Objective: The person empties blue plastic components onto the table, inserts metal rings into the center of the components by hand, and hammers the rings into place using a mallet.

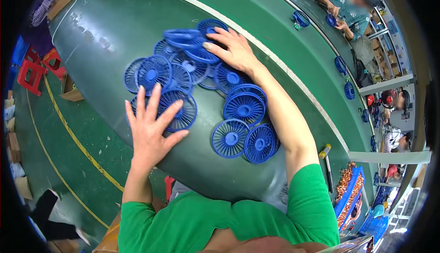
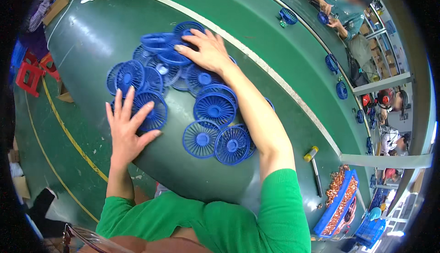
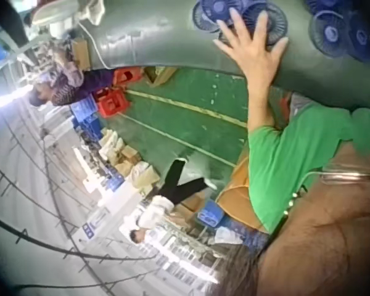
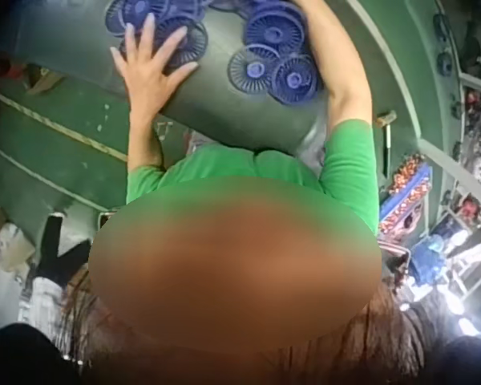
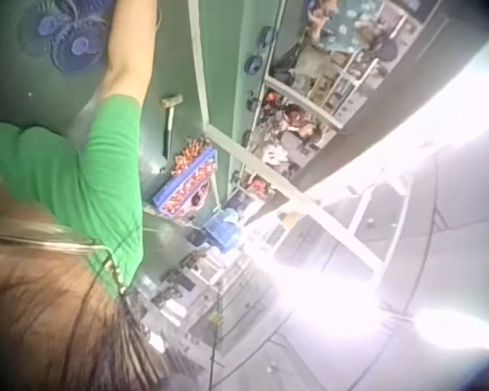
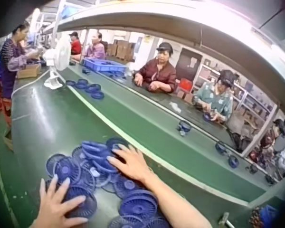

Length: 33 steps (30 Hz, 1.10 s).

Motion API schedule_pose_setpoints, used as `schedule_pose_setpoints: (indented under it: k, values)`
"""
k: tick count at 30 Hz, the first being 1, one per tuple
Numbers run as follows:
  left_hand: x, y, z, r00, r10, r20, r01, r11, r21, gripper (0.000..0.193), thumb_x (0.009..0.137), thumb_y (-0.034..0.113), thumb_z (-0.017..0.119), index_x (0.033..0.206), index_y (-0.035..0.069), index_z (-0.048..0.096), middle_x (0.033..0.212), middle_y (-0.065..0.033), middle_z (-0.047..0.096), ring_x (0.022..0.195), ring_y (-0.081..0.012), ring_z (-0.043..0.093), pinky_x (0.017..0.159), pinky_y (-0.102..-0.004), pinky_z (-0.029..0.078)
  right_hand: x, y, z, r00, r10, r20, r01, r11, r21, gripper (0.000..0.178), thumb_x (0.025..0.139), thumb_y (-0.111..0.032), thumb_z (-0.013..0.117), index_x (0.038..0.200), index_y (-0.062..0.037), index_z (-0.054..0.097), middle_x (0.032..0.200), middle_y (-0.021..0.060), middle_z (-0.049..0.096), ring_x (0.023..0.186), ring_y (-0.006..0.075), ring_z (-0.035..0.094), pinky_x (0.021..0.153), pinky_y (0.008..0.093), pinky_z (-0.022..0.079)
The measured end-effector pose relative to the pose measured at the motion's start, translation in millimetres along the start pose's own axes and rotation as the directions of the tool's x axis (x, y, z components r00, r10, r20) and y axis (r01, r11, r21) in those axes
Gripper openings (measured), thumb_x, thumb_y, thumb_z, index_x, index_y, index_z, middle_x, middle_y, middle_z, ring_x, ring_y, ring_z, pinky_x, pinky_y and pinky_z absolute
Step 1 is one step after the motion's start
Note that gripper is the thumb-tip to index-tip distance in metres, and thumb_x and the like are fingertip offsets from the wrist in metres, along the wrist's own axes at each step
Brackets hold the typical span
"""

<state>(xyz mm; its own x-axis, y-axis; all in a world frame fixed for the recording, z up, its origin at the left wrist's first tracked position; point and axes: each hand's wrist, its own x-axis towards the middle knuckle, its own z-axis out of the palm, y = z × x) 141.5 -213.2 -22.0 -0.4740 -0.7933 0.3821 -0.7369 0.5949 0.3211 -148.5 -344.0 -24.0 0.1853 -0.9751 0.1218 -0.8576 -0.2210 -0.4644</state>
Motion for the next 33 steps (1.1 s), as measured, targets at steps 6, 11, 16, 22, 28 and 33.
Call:
schedule_pose_setpoints:
  k: [6, 11, 16, 22, 28, 33]
  values:
    - [20.9, -19.8, 8.9, 0.979, -0.149, -0.143, 0.161, 0.984, 0.080, 0.063, 0.069, 0.033, 0.079, 0.128, 0.022, 0.059, 0.152, -0.0152, 0.031, 0.138, -0.0434, 0.027, 0.109, -0.0609, 0.022, 53.8, -37.6, 19.2, 0.999, -0.042, 0.011, 0.040, 0.992, 0.119, 0.068, 0.087, -0.068, 0.044, 0.132, -0.0193, 0.057, 0.148, 0.0128, 0.040, 0.141, 0.0387, 0.024, 0.116, 0.0530, 0.011]
    - [17.9, -20.2, 8.8, 0.983, -0.140, -0.120, 0.145, 0.989, 0.029, 0.060, 0.071, 0.031, 0.078, 0.127, 0.018, 0.060, 0.152, -0.0164, 0.031, 0.140, -0.0421, 0.024, 0.110, -0.0606, 0.018, 42.8, -42.5, 7.0, 0.984, -0.096, -0.153, 0.150, 0.908, 0.392, 0.044, 0.092, -0.043, 0.058, 0.118, -0.0090, 0.066, 0.114, 0.0149, 0.067, 0.115, 0.0317, 0.058, 0.098, 0.0364, 0.045]
    - [3.3, -23.1, 8.2, 0.976, -0.123, -0.182, 0.119, 0.992, -0.033, 0.049, 0.080, 0.025, 0.072, 0.127, 0.015, 0.059, 0.150, -0.0143, 0.035, 0.142, -0.0374, 0.025, 0.114, -0.0547, 0.014, -72.0, -98.9, -77.7, 0.822, -0.484, -0.298, 0.521, 0.852, 0.053, 0.025, 0.083, -0.008, 0.063, 0.108, -0.0059, 0.068, 0.104, 0.0108, 0.070, 0.098, 0.0277, 0.066, 0.084, 0.0366, 0.052]
    - [-1.2, -21.4, 17.1, 0.974, 0.039, -0.222, -0.045, 0.999, -0.019, 0.042, 0.078, 0.019, 0.074, 0.119, 0.014, 0.063, 0.146, -0.0160, 0.040, 0.138, -0.0408, 0.029, 0.113, -0.0556, 0.017, -234.2, -191.3, -142.2, 0.635, -0.651, -0.415, 0.564, 0.759, -0.327, 0.014, 0.075, -0.026, 0.066, 0.084, -0.0166, 0.070, 0.087, 0.0030, 0.069, 0.070, 0.0183, 0.064, 0.057, 0.0301, 0.051]
    - [15.3, -34.1, 18.9, 0.943, 0.235, -0.235, -0.226, 0.972, 0.065, 0.039, 0.083, 0.017, 0.070, 0.122, 0.013, 0.063, 0.142, -0.0184, 0.045, 0.136, -0.0409, 0.033, 0.112, -0.0529, 0.021, -290.0, -241.4, -153.7, 0.779, -0.296, -0.553, 0.291, 0.951, -0.100, 0.021, 0.076, -0.022, 0.070, 0.096, -0.0187, 0.070, 0.089, 0.0021, 0.068, 0.075, 0.0159, 0.063, 0.061, 0.0261, 0.052]
    - [-1.8, -48.6, 21.3, 0.928, 0.229, -0.293, -0.208, 0.973, 0.101, 0.037, 0.086, 0.017, 0.067, 0.123, 0.012, 0.062, 0.140, -0.0186, 0.047, 0.134, -0.0397, 0.036, 0.112, -0.0495, 0.024, -330.0, -202.5, -134.7, 0.543, -0.500, -0.675, 0.281, 0.865, -0.415, 0.016, 0.075, -0.017, 0.067, 0.088, -0.0087, 0.071, 0.083, 0.0076, 0.069, 0.072, 0.0203, 0.066, 0.061, 0.0294, 0.054]
